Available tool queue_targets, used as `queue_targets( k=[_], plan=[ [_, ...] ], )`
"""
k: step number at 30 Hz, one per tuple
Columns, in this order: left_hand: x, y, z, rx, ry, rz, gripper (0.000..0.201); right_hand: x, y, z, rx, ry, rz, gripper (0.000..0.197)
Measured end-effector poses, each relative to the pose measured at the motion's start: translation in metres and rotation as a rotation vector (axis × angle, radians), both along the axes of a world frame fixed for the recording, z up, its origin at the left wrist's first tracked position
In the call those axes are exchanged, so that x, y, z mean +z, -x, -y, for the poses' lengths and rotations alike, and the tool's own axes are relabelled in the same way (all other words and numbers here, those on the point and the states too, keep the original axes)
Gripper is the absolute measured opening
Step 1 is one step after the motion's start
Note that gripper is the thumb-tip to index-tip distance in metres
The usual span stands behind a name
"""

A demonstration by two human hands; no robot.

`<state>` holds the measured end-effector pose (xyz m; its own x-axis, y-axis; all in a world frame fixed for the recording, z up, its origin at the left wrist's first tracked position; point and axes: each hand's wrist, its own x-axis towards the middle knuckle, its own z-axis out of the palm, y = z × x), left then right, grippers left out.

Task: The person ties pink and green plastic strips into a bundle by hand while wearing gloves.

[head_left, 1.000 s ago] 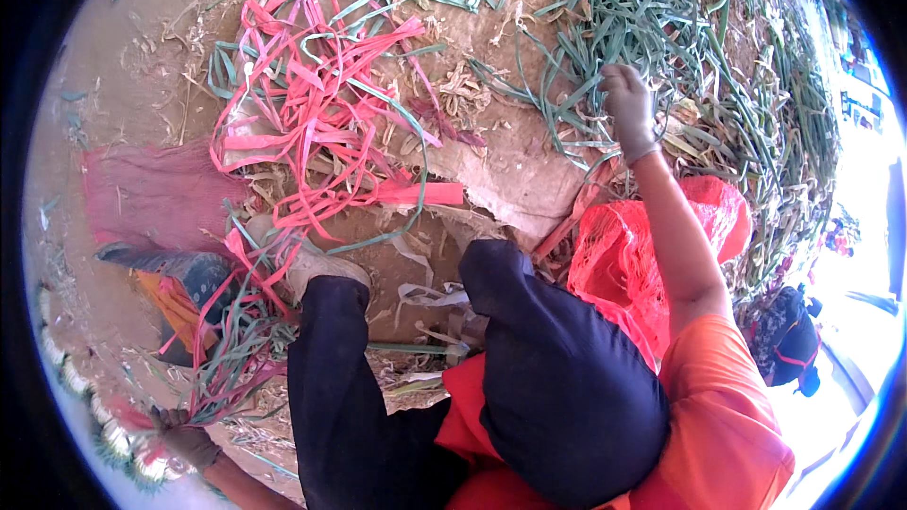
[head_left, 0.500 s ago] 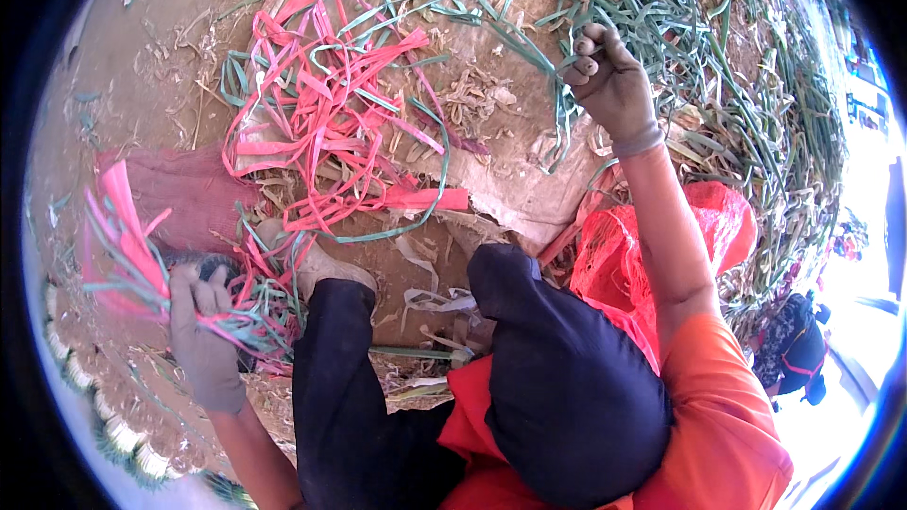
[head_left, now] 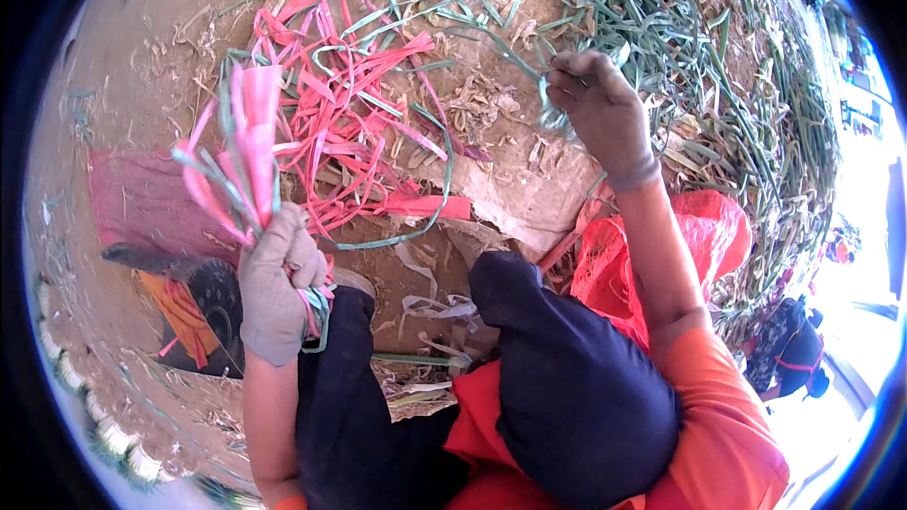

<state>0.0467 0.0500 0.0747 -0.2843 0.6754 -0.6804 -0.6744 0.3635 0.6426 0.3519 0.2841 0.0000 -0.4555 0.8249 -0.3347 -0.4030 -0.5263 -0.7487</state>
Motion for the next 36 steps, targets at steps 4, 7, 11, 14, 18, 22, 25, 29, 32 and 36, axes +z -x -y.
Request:
queue_targets(
  k=[4, 7, 11, 14, 18, 22, 25, 29, 32, 36],
  plan=[
    [-0.013, 0.003, 0.008, -0.085, -0.096, 0.128, 0.020, 0.014, 0.033, 0.039, 0.620, -0.383, 0.463, 0.025],
    [-0.010, -0.008, -0.005, -0.134, 0.116, -0.026, 0.025, -0.001, 0.063, 0.093, 0.787, -0.804, 0.704, 0.019],
    [-0.019, -0.011, -0.006, -0.364, 0.088, -0.085, 0.030, 0.005, 0.085, 0.118, 0.992, -0.915, 0.780, 0.021],
    [-0.023, -0.011, -0.004, -0.438, 0.078, 0.020, 0.031, 0.011, 0.096, 0.128, 0.987, -0.975, 0.753, 0.028],
    [-0.030, -0.010, 0.000, -0.332, -0.035, 0.124, 0.032, 0.022, 0.107, 0.132, 1.182, -1.102, 0.845, 0.017],
    [-0.044, -0.001, 0.007, -0.208, -0.173, 0.313, 0.030, 0.000, 0.103, 0.146, 1.033, -1.305, 0.763, 0.019],
    [-0.042, 0.003, 0.011, -0.183, -0.179, 0.367, 0.033, -0.002, 0.106, 0.151, 1.028, -1.303, 0.702, 0.016],
    [-0.036, 0.004, 0.006, -0.242, -0.040, 0.306, 0.033, -0.003, 0.106, 0.151, 1.093, -1.249, 0.727, 0.015],
    [-0.034, 0.004, 0.003, -0.212, -0.054, 0.529, 0.035, -0.009, 0.108, 0.154, 1.194, -1.272, 0.793, 0.015],
    [-0.042, 0.011, 0.017, -0.161, -0.165, 0.505, 0.032, -0.018, 0.108, 0.159, 1.201, -1.187, 0.778, 0.015]
  ],
)
